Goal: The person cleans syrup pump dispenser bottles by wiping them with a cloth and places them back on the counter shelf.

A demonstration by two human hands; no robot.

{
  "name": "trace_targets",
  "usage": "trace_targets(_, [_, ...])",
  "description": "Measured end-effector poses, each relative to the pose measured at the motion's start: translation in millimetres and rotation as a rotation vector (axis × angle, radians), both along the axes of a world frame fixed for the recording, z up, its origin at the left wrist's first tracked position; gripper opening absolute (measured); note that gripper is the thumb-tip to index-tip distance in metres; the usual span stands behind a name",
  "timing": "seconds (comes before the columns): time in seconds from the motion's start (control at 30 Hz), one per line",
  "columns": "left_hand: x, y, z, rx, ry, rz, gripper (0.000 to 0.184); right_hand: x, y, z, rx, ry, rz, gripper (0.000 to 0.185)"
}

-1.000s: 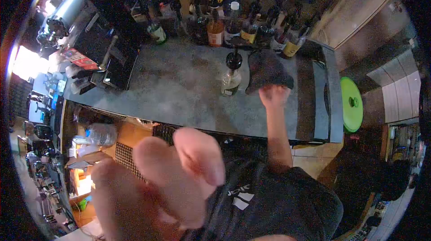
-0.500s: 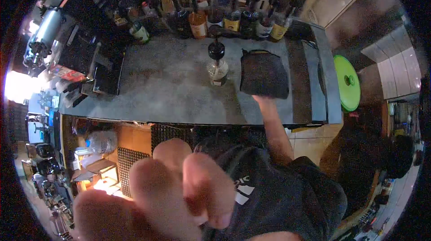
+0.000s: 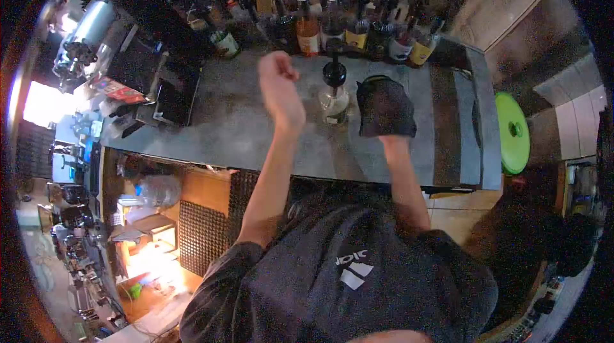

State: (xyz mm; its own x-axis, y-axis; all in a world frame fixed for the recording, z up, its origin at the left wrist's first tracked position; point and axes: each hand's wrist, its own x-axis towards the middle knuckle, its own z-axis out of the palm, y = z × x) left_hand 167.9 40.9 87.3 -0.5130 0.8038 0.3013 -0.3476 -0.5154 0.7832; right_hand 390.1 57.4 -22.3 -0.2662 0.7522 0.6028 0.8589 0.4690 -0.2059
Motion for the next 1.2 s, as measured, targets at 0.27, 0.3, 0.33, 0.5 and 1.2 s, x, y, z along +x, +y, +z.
trace_targets(0.27, [8, 86, -145, 0.021, 0.148, -0.429, 0.051, -41, 13, 50, 0.084, 0.2, 0.016, 0.02])
trace_targets(0.3, [11, 90, -154, 0.121, 0.151, -0.547, 0.058, -48, 13, 49, 0.082, 0.197, 0.012, 0.02])
trace_targets(0.33, [12, 97, -167, 0.121, 0.148, -0.553, 0.058, -58, 16, 46, 0.007, 0.504, 0.167, 0.019])
trace_targets(0.5, [30, 86, -155, -0.263, -0.105, -0.717, 0.066, -89, 16, -39, 0.041, 0.617, 0.134, 0.023])
trace_targets(1.2, [33, 4, -143, -0.606, 0.391, -0.439, 0.064, -91, 29, -155, -0.267, 1.095, 0.169, 0.032])
